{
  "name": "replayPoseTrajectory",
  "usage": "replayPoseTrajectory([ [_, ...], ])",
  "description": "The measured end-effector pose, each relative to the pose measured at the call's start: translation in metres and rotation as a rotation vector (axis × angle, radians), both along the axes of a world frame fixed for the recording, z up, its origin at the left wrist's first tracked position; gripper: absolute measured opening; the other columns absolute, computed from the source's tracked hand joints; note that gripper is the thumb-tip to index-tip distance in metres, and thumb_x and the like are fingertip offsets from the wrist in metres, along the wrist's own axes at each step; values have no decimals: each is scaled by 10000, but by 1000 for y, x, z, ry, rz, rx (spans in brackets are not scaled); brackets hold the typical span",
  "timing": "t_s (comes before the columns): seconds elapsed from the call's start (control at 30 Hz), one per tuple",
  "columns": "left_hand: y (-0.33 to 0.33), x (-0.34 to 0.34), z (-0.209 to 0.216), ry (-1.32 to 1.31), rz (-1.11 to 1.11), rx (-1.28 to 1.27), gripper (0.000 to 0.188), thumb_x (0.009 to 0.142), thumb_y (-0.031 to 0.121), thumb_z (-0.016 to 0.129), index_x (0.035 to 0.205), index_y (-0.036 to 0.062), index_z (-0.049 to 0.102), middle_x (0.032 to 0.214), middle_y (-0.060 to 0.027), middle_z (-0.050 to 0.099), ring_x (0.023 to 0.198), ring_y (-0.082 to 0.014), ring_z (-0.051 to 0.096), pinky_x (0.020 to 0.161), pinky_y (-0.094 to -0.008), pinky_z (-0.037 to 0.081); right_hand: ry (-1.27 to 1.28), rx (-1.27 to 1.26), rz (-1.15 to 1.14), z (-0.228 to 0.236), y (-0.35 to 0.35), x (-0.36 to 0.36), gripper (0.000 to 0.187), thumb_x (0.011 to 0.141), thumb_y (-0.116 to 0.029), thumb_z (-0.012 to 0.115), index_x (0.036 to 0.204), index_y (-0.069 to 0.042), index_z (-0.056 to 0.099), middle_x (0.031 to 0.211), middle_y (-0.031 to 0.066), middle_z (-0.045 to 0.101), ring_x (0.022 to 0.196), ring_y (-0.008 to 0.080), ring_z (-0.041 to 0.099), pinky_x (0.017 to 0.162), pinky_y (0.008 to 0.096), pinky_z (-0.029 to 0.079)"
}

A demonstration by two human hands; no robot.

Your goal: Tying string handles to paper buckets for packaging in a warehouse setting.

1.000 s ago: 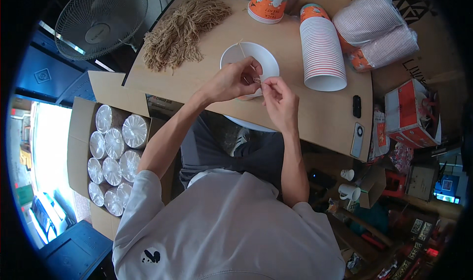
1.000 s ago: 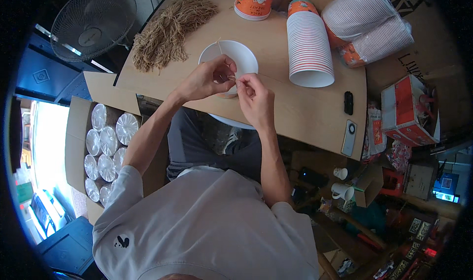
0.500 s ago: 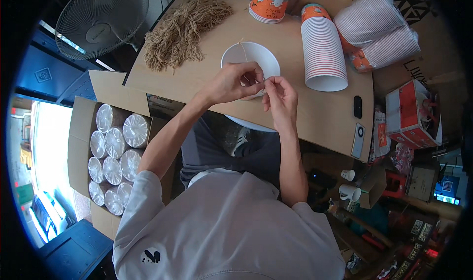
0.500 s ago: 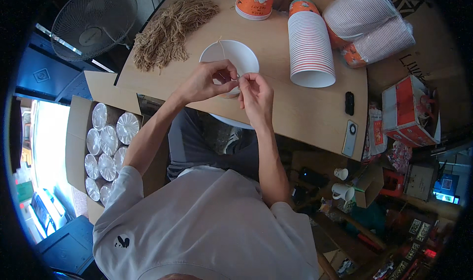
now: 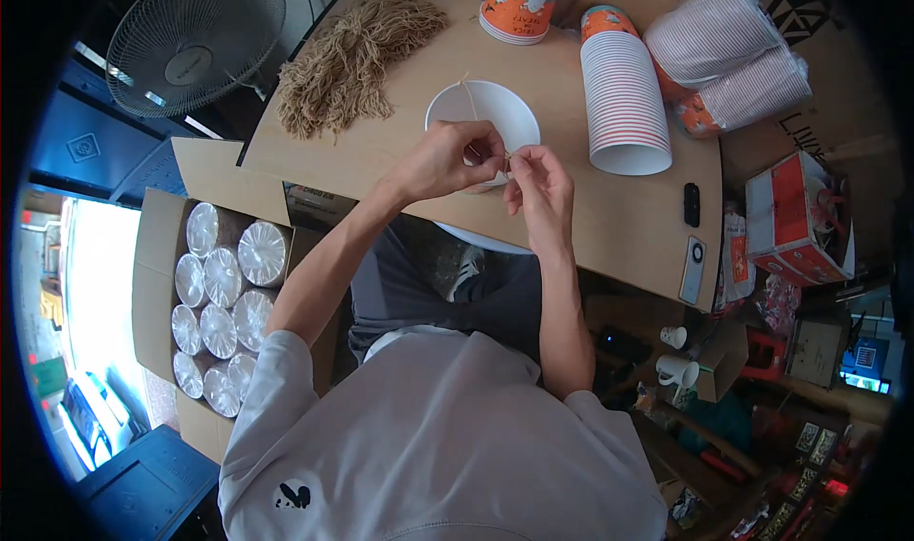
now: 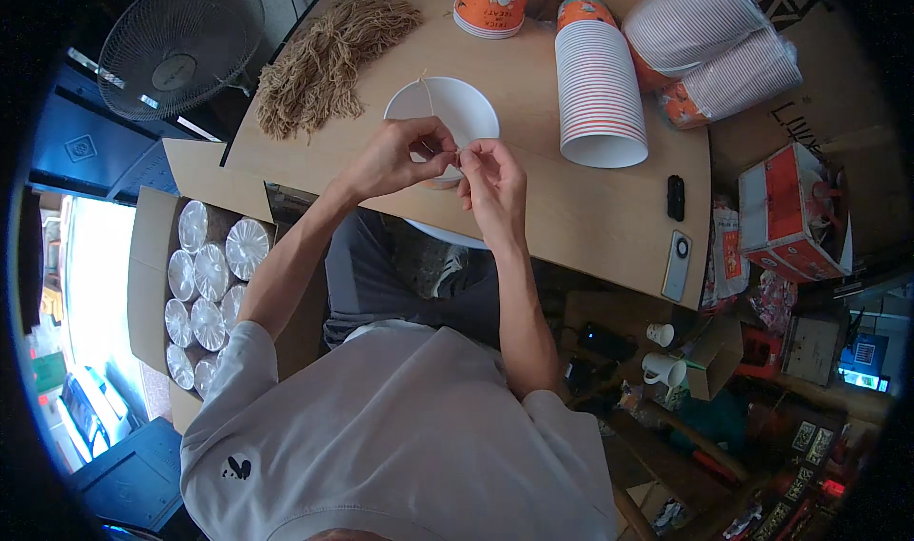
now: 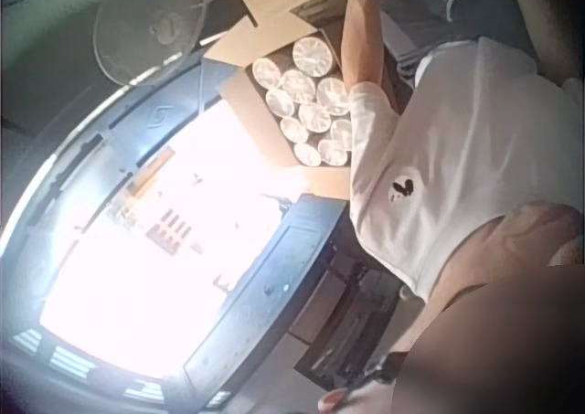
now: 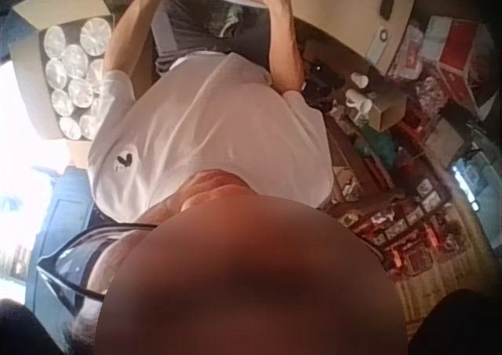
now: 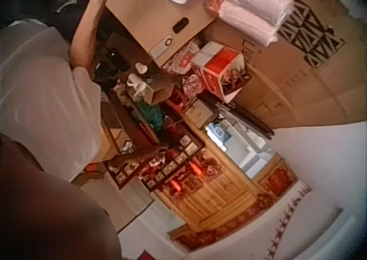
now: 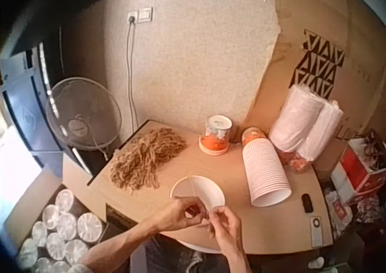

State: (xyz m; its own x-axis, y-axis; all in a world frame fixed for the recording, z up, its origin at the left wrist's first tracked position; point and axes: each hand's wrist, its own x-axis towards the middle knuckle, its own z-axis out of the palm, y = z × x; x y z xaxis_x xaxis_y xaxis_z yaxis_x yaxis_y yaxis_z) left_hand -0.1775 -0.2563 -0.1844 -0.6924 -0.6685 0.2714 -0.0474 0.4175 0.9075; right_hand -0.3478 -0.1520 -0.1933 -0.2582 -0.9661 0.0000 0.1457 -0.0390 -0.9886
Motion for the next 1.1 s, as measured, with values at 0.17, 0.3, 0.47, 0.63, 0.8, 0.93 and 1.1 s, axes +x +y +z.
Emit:
replayPoseTrajectory([
  [0.17, 0, 0, 4, -12, -1, 18, 157, 884, 39, 725, 1027, -13, 687, 902, -102, 771, 841, -177, 753, 825, -336, 614, 10, 7, -5, 0, 0, 0, 133, 1074, -175, 631, 1092, -44, 629, 946, 47, 692, 632, 67, 587, 496, 214, 412],
  [0.3, -1, 3, 6, 13, 5, 61, 232, 908, 51, 706, 1129, -17, 687, 931, -116, 773, 860, -197, 757, 839, -349, 614, 26, 5, 19, 2, 1, -2, 154, 1078, -192, 631, 1096, -40, 625, 960, 54, 695, 604, 62, 554, 488, 213, 399],
  [0.47, -4, 3, 3, -57, -31, 14, 289, 957, 81, 679, 1229, -8, 719, 969, -151, 780, 869, -213, 759, 846, -352, 614, 15, 1, 52, 1, 3, -2, 144, 1085, -182, 620, 1112, -41, 618, 969, 52, 694, 589, 51, 522, 478, 206, 378],
  [0.63, -7, 4, -1, -86, -39, -17, 226, 969, 112, 711, 1156, -12, 744, 946, -147, 782, 844, -213, 750, 808, -355, 604, 19, -5, 89, 1, 3, -3, 134, 1092, -173, 611, 1128, -44, 613, 970, 51, 692, 593, 46, 518, 475, 197, 367],
  [0.8, -10, 6, -1, -89, -35, 37, 192, 979, 127, 715, 1102, -17, 743, 925, -142, 781, 822, -207, 744, 774, -354, 587, -30, 24, 115, 2, 4, -3, 172, 1071, -163, 645, 1162, -22, 608, 951, 45, 678, 605, 50, 526, 490, 202, 381],
  [0.93, -10, 6, 5, -114, -17, 19, 168, 981, 117, 714, 1076, -18, 739, 932, -139, 780, 827, -194, 740, 785, -348, 587, 47, -6, 107, 1, 5, -2, 203, 1041, -132, 681, 1174, 1, 604, 946, 44, 680, 643, 49, 550, 530, 207, 412],
  [1.1, -10, 8, 11, -73, -20, -39, 155, 972, 103, 721, 1071, -15, 738, 928, -131, 775, 831, -193, 739, 792, -348, 590, 155, -25, 82, -6, 2, 2, 153, 1021, -68, 681, 1127, 23, 620, 933, 34, 686, 690, 41, 577, 572, 214, 441],
])
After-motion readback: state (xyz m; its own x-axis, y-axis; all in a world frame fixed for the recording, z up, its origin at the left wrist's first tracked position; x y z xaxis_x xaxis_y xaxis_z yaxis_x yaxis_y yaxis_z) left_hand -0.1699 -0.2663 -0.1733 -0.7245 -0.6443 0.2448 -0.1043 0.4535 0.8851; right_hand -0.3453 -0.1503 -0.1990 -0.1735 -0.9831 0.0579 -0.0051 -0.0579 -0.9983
